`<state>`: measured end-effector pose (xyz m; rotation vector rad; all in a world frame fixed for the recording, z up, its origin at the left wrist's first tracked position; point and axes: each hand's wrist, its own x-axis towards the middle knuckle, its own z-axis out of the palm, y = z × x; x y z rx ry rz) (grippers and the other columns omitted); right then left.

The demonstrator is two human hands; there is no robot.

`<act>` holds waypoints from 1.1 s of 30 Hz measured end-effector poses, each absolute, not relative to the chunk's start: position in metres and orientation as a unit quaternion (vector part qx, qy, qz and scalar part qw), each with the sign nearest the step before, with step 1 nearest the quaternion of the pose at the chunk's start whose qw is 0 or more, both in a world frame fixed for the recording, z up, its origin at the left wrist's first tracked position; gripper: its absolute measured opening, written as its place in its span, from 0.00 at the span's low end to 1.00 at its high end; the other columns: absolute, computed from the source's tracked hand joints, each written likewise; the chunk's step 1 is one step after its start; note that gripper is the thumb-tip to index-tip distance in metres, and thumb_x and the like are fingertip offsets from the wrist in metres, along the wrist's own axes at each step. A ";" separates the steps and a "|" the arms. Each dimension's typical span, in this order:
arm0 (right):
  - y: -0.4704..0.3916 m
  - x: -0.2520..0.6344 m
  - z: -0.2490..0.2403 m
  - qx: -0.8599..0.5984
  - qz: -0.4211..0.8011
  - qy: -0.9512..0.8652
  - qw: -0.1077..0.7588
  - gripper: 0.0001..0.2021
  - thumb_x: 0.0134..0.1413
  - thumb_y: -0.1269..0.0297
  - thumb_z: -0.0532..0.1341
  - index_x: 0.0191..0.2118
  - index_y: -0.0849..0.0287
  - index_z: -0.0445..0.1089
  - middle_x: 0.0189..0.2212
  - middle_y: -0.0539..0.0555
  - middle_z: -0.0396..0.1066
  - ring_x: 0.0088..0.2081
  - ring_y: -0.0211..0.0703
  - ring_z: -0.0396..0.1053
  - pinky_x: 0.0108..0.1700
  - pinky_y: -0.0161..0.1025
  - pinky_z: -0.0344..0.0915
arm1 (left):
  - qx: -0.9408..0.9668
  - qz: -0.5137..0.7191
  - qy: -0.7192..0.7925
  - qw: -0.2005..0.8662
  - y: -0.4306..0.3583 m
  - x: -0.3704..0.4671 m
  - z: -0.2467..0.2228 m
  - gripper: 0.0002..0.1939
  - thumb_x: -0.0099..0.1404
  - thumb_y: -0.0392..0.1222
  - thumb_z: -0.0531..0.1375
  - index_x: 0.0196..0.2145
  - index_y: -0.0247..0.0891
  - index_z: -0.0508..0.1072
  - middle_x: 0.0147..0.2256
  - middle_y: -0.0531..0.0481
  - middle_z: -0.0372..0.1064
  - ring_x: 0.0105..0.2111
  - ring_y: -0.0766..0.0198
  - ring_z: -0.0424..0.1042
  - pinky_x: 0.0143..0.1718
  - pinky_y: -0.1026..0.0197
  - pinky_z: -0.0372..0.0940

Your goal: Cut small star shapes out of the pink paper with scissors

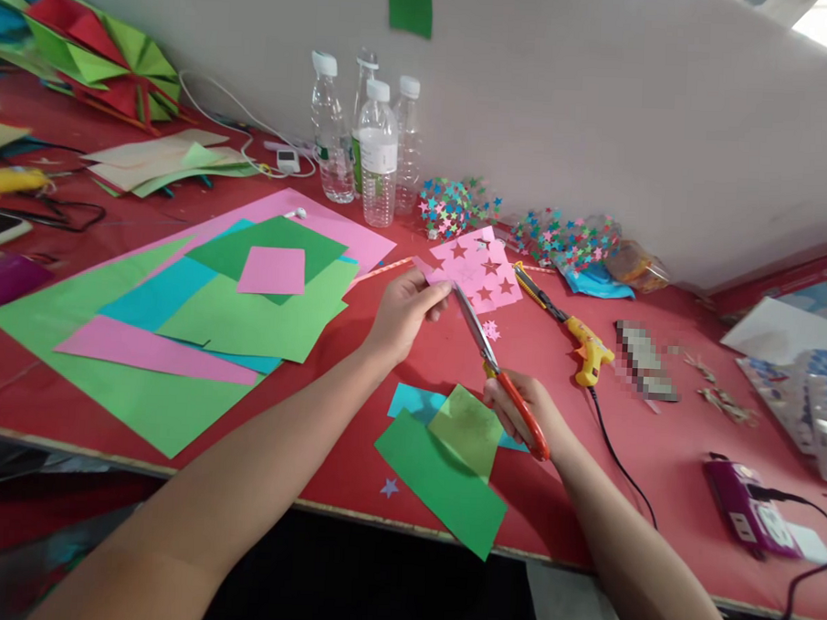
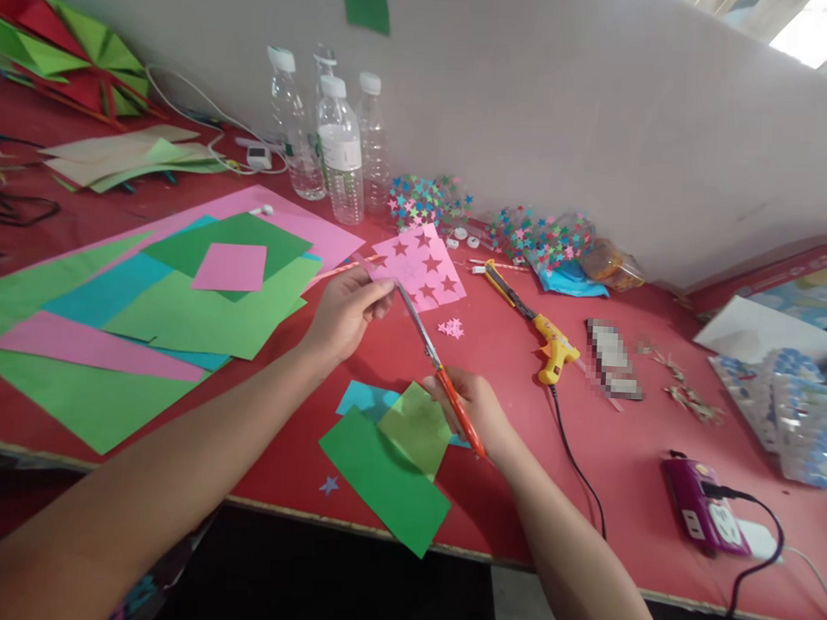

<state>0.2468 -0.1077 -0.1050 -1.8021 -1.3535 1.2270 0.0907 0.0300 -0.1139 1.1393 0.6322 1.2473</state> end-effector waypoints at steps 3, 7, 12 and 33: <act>-0.107 0.247 -0.105 -0.666 0.445 -0.524 0.289 0.23 0.52 0.40 0.58 0.25 0.57 0.61 0.10 0.42 0.53 0.11 0.30 0.50 0.15 0.31 0.47 | 0.505 0.538 0.278 0.616 0.030 0.090 -0.114 0.09 0.56 0.43 0.61 0.23 0.37 0.69 0.19 0.56 0.63 0.17 0.75 0.58 0.20 0.67 0.53; -0.107 0.248 -0.105 -0.656 0.439 -0.541 0.289 0.24 0.53 0.39 0.57 0.25 0.57 0.61 0.11 0.43 0.53 0.12 0.30 0.51 0.16 0.32 0.47 | 0.521 0.515 0.282 0.619 0.029 0.089 -0.113 0.07 0.55 0.43 0.61 0.25 0.37 0.70 0.19 0.56 0.63 0.17 0.75 0.58 0.19 0.67 0.52; -0.108 0.250 -0.108 -0.656 0.441 -0.538 0.293 0.25 0.53 0.38 0.55 0.25 0.57 0.61 0.11 0.42 0.52 0.12 0.30 0.49 0.16 0.32 0.45 | 0.522 0.510 0.274 0.626 0.028 0.089 -0.113 0.08 0.55 0.43 0.62 0.25 0.37 0.70 0.18 0.56 0.62 0.17 0.75 0.58 0.19 0.68 0.51; -0.106 0.252 -0.114 -0.659 0.419 -0.546 0.303 0.22 0.57 0.44 0.57 0.23 0.57 0.61 0.11 0.43 0.52 0.12 0.30 0.49 0.15 0.31 0.44 | 0.527 0.503 0.289 0.622 0.031 0.087 -0.112 0.07 0.53 0.43 0.63 0.25 0.37 0.71 0.18 0.55 0.64 0.17 0.74 0.59 0.19 0.67 0.52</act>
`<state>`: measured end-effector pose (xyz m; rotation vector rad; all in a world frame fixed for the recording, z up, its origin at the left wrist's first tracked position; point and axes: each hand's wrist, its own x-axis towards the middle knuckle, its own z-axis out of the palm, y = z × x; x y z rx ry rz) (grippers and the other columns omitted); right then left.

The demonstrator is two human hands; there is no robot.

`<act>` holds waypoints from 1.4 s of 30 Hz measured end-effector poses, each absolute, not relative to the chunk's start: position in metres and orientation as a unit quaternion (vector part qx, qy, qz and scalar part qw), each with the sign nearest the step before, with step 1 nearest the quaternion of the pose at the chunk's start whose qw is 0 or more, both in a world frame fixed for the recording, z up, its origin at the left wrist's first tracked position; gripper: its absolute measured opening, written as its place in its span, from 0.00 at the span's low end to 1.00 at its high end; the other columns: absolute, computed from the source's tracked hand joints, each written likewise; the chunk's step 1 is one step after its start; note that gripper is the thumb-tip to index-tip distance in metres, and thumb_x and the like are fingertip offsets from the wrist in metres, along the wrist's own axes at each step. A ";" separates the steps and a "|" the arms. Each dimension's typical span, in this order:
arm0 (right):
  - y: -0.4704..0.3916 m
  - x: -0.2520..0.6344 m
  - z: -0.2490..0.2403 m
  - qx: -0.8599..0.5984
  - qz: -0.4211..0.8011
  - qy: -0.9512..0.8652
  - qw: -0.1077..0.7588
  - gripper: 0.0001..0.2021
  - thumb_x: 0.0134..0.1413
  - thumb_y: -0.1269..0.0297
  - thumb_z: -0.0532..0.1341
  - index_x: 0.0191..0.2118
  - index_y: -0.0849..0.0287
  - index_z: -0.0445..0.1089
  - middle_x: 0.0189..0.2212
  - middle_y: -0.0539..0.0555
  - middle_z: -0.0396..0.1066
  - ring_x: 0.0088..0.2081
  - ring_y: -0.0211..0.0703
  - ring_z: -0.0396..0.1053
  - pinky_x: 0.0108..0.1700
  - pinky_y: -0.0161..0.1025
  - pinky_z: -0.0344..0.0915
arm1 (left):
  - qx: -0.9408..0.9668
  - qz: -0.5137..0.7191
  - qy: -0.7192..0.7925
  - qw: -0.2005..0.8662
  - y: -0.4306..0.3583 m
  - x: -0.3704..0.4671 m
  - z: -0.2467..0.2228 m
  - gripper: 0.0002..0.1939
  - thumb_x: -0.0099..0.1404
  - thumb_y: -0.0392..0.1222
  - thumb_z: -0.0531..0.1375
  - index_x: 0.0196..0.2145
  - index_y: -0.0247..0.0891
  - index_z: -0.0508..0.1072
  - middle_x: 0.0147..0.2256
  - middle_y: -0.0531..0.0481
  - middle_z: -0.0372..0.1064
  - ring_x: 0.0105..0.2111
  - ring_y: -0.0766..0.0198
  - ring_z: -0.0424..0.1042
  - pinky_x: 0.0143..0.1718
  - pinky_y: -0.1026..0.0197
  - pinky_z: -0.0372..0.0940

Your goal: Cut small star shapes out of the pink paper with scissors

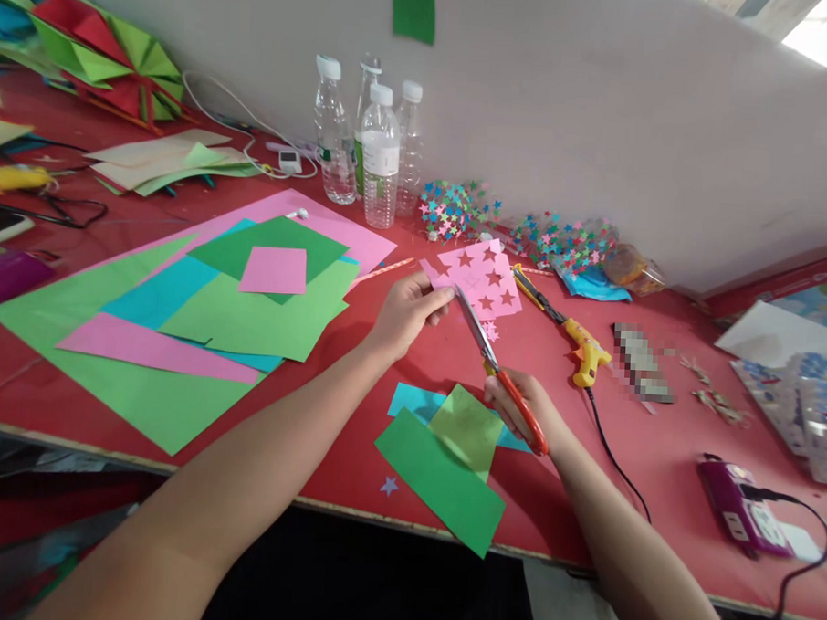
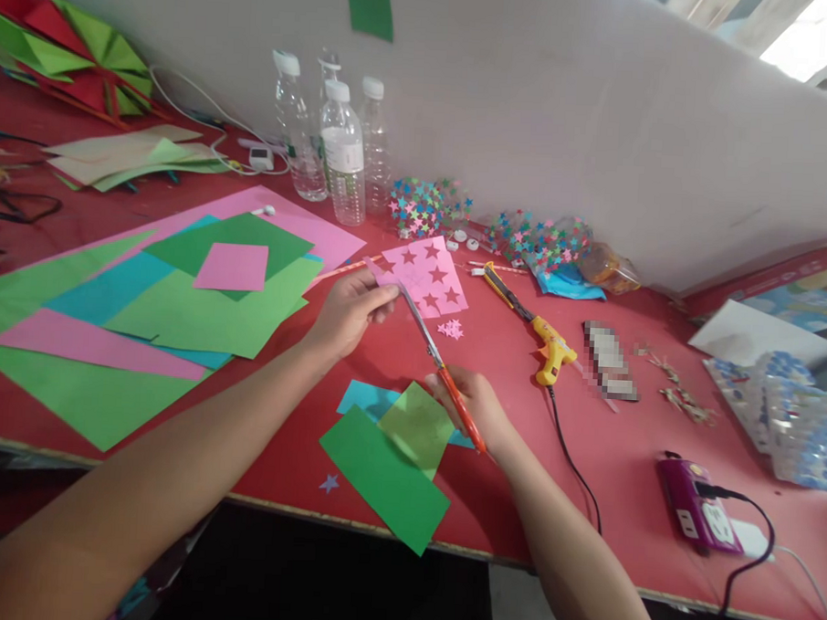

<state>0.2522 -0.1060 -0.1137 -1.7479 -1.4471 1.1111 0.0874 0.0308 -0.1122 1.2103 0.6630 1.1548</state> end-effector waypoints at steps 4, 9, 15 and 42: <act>-0.106 0.252 -0.112 -0.659 0.419 -0.544 0.307 0.22 0.56 0.44 0.57 0.23 0.57 0.60 0.11 0.43 0.51 0.12 0.30 0.49 0.15 0.32 0.44 | 0.522 0.504 0.288 0.625 0.031 0.088 -0.113 0.08 0.53 0.44 0.63 0.24 0.36 0.71 0.18 0.55 0.64 0.17 0.74 0.59 0.19 0.67 0.52; -0.106 0.253 -0.112 -0.653 0.422 -0.550 0.303 0.23 0.55 0.42 0.57 0.23 0.57 0.60 0.11 0.43 0.52 0.12 0.30 0.49 0.15 0.32 0.44 | 0.523 0.504 0.289 0.624 0.031 0.087 -0.112 0.08 0.52 0.44 0.64 0.24 0.36 0.72 0.18 0.55 0.65 0.17 0.74 0.59 0.19 0.67 0.53; -0.106 0.253 -0.105 -0.640 0.450 -0.551 0.291 0.26 0.51 0.36 0.56 0.24 0.57 0.60 0.10 0.42 0.53 0.12 0.30 0.50 0.16 0.32 0.44 | 0.509 0.522 0.283 0.623 0.035 0.085 -0.116 0.12 0.54 0.47 0.63 0.21 0.36 0.71 0.17 0.55 0.65 0.16 0.74 0.60 0.18 0.67 0.55; -0.114 0.238 -0.115 -0.619 0.502 -0.491 0.351 0.26 0.55 0.36 0.52 0.30 0.59 0.63 0.09 0.40 0.54 0.09 0.30 0.50 0.13 0.29 0.51 | 0.495 0.497 0.276 0.657 0.018 0.097 -0.120 0.14 0.56 0.49 0.64 0.22 0.36 0.73 0.19 0.54 0.65 0.18 0.73 0.61 0.20 0.66 0.56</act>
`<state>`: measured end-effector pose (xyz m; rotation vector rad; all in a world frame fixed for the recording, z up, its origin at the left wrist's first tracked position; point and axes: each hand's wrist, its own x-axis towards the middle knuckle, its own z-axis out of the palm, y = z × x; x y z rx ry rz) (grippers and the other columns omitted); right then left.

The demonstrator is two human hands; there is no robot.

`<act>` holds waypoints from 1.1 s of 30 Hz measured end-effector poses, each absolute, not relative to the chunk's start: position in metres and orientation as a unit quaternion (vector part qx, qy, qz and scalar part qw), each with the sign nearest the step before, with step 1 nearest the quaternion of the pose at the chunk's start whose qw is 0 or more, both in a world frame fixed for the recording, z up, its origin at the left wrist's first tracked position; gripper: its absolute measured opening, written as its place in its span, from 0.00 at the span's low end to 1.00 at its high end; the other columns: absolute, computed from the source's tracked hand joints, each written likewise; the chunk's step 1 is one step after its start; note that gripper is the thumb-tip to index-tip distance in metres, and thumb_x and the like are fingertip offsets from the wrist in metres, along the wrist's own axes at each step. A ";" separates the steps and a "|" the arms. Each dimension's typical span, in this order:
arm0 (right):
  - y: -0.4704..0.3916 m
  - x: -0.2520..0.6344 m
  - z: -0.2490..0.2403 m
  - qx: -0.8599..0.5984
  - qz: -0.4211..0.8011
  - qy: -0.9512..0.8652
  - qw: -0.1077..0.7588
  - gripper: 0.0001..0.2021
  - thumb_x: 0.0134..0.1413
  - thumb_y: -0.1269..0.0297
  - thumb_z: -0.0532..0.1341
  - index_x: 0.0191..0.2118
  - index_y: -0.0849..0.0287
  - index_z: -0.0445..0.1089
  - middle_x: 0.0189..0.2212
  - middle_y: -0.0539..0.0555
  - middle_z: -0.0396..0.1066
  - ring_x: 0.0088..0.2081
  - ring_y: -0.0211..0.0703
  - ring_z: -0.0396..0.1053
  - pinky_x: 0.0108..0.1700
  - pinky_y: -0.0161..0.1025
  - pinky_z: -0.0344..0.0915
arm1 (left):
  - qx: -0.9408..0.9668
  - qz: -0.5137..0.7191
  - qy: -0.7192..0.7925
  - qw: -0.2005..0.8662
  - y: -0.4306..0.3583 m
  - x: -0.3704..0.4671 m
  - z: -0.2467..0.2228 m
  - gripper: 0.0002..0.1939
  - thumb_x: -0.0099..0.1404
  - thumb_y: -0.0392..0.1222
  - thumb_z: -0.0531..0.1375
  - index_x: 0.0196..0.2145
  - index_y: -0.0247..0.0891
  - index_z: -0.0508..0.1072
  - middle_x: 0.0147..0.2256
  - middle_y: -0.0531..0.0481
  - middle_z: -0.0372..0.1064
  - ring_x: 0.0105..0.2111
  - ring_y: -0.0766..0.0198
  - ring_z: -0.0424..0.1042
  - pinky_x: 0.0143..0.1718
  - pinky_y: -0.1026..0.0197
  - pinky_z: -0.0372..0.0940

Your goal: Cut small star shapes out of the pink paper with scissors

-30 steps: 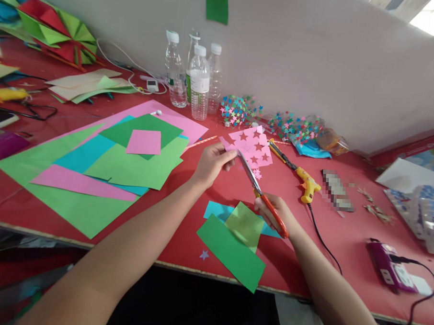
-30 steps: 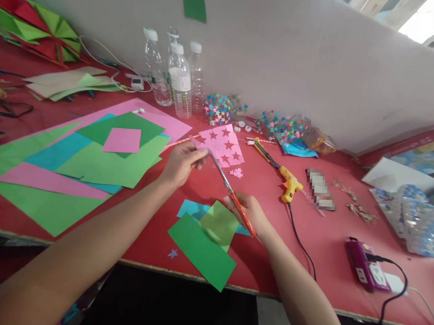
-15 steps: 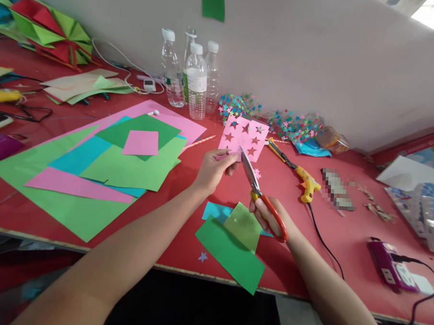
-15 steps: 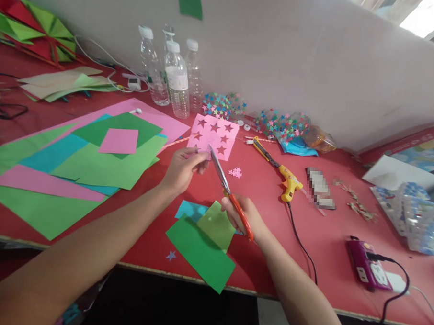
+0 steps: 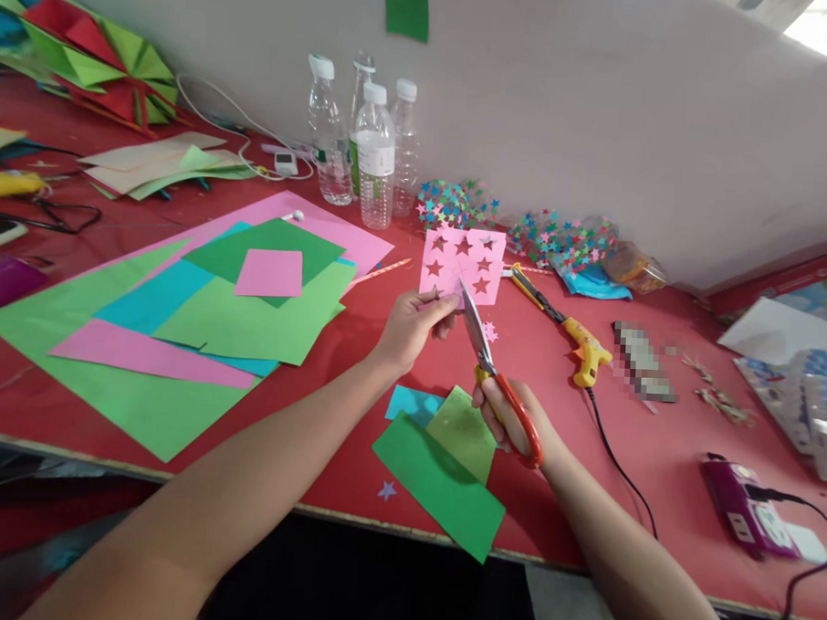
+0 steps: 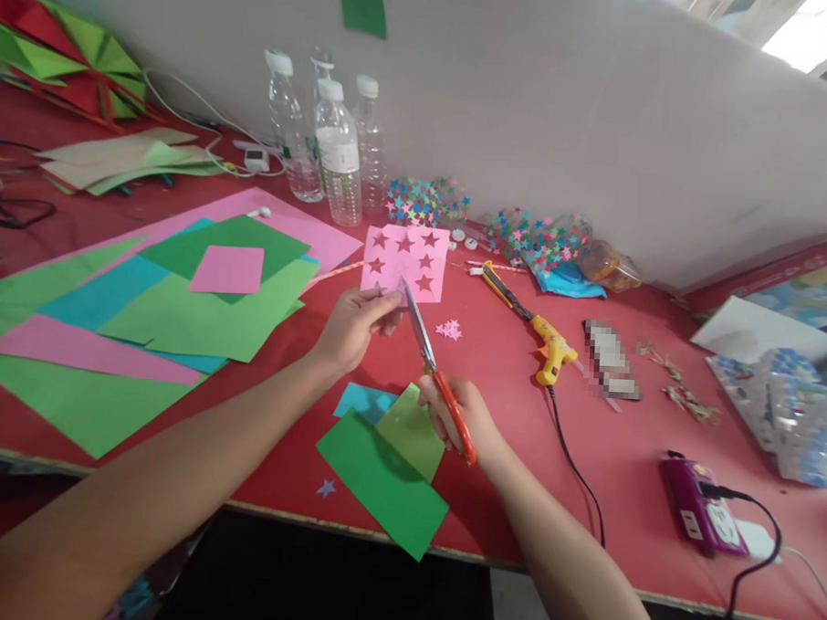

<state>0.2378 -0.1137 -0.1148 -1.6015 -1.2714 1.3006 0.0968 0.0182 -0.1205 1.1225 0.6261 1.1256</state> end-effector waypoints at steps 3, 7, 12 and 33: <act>-0.114 0.236 -0.112 -0.632 0.494 -0.485 0.347 0.26 0.55 0.36 0.53 0.29 0.58 0.63 0.09 0.40 0.54 0.09 0.30 0.49 0.13 0.29 0.50 | 0.494 0.496 0.280 0.657 0.019 0.097 -0.121 0.14 0.55 0.49 0.64 0.23 0.36 0.73 0.19 0.54 0.65 0.18 0.73 0.61 0.20 0.66 0.56; -0.114 0.235 -0.110 -0.652 0.484 -0.476 0.336 0.25 0.53 0.37 0.55 0.27 0.57 0.61 0.08 0.41 0.54 0.09 0.30 0.50 0.13 0.30 0.50 | 0.493 0.497 0.283 0.656 0.019 0.097 -0.122 0.13 0.55 0.49 0.64 0.23 0.36 0.74 0.19 0.54 0.65 0.18 0.73 0.61 0.20 0.66 0.56; -0.113 0.236 -0.110 -0.655 0.485 -0.468 0.340 0.23 0.53 0.39 0.57 0.26 0.56 0.60 0.07 0.41 0.53 0.09 0.30 0.49 0.14 0.31 0.50 | 0.489 0.498 0.284 0.658 0.019 0.097 -0.121 0.13 0.55 0.49 0.64 0.23 0.36 0.74 0.18 0.54 0.65 0.18 0.73 0.61 0.20 0.66 0.56; -0.109 0.242 -0.102 -0.661 0.467 -0.491 0.323 0.23 0.52 0.39 0.56 0.24 0.56 0.61 0.06 0.43 0.55 0.09 0.31 0.51 0.13 0.30 0.51 | 0.381 0.512 0.272 0.720 0.026 0.094 -0.118 0.13 0.51 0.44 0.66 0.20 0.35 0.67 0.17 0.56 0.64 0.15 0.76 0.58 0.17 0.69 0.50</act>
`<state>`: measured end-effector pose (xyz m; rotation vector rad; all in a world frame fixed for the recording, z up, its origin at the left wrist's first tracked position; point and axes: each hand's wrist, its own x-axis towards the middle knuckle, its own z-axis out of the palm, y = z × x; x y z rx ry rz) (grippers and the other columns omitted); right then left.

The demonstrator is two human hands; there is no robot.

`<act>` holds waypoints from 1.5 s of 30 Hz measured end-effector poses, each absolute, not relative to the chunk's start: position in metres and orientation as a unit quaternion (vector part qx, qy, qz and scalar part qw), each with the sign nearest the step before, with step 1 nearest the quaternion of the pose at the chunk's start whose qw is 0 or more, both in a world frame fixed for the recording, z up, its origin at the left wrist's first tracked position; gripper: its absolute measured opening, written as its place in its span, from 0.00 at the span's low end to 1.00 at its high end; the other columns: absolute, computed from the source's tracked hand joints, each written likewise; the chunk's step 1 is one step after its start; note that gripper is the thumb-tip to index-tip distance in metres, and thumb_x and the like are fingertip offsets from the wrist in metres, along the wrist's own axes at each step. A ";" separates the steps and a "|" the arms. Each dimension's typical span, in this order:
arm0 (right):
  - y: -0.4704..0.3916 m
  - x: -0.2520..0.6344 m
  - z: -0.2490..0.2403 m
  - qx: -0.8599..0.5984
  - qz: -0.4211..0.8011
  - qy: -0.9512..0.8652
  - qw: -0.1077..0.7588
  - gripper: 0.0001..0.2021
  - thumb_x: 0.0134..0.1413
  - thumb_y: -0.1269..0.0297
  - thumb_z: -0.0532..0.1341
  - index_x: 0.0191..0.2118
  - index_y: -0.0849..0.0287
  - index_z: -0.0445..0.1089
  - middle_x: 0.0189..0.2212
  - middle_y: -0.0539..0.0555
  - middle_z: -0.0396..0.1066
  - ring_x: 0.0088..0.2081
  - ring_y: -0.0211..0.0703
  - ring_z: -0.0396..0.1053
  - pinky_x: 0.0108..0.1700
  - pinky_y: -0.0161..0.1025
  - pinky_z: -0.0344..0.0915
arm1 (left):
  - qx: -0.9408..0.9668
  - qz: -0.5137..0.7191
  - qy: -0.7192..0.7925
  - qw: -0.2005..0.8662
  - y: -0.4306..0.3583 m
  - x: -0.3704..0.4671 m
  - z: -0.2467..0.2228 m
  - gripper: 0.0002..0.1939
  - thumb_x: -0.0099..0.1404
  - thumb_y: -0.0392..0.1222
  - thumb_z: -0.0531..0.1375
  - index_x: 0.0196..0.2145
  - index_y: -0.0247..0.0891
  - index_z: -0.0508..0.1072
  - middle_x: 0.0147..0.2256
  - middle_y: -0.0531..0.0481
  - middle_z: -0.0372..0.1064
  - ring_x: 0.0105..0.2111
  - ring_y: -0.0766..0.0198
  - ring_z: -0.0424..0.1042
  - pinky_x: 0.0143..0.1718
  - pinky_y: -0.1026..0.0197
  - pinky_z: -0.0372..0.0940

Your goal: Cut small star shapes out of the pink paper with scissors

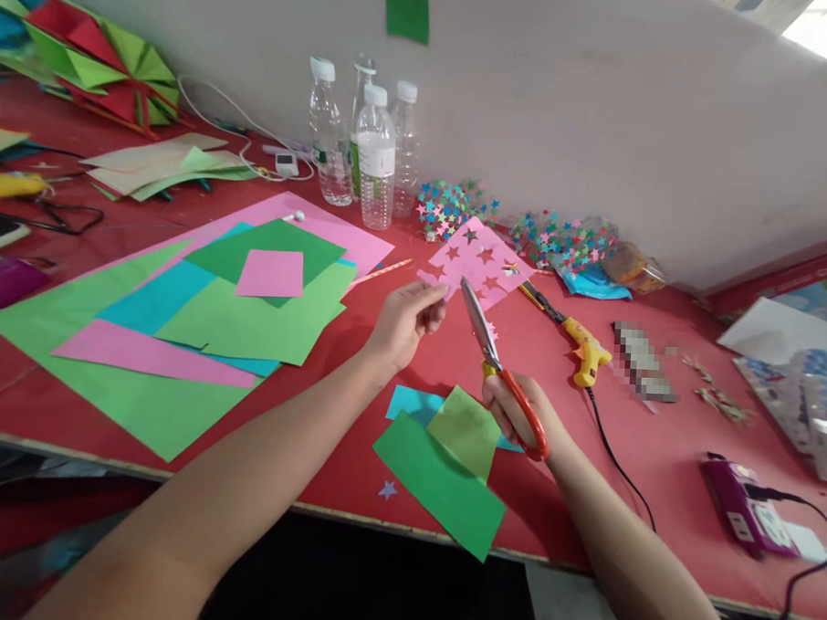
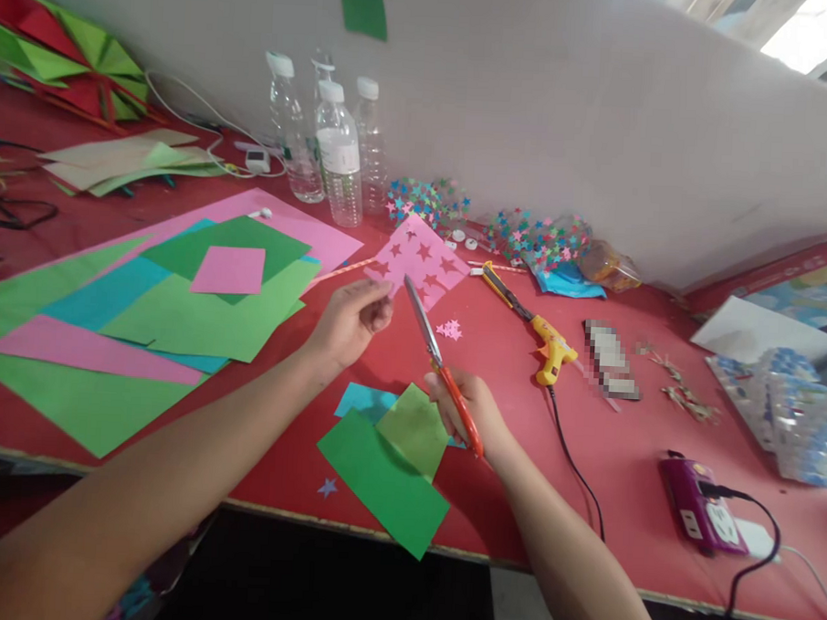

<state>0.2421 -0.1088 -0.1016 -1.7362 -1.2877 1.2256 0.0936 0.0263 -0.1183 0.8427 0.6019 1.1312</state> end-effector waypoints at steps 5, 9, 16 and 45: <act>-0.108 0.242 -0.102 -0.657 0.470 -0.499 0.315 0.24 0.52 0.38 0.55 0.24 0.56 0.61 0.07 0.43 0.55 0.09 0.31 0.52 0.13 0.30 0.51 | 0.376 0.520 0.249 0.725 0.027 0.095 -0.118 0.12 0.53 0.45 0.66 0.24 0.35 0.69 0.20 0.55 0.66 0.18 0.75 0.61 0.19 0.69 0.54; -0.108 0.241 -0.105 -0.653 0.471 -0.498 0.323 0.23 0.53 0.41 0.56 0.24 0.57 0.61 0.07 0.43 0.56 0.10 0.30 0.51 0.15 0.30 0.50 | 0.417 0.502 0.239 0.719 0.023 0.096 -0.118 0.08 0.54 0.42 0.65 0.26 0.35 0.72 0.22 0.53 0.69 0.19 0.74 0.64 0.22 0.68 0.57; -0.107 0.244 -0.108 -0.664 0.485 -0.480 0.304 0.22 0.53 0.41 0.56 0.24 0.57 0.61 0.07 0.42 0.54 0.09 0.30 0.50 0.13 0.30 0.49 | 0.401 0.547 0.258 0.688 0.026 0.094 -0.116 0.07 0.56 0.40 0.63 0.25 0.36 0.71 0.22 0.54 0.69 0.20 0.74 0.64 0.23 0.68 0.58; -0.108 0.246 -0.097 -0.657 0.484 -0.510 0.272 0.24 0.49 0.39 0.58 0.25 0.56 0.57 0.11 0.41 0.54 0.12 0.29 0.51 0.15 0.30 0.51 | 0.482 0.552 0.276 0.622 0.032 0.086 -0.113 0.07 0.57 0.42 0.61 0.25 0.37 0.70 0.23 0.52 0.71 0.23 0.70 0.70 0.27 0.66 0.65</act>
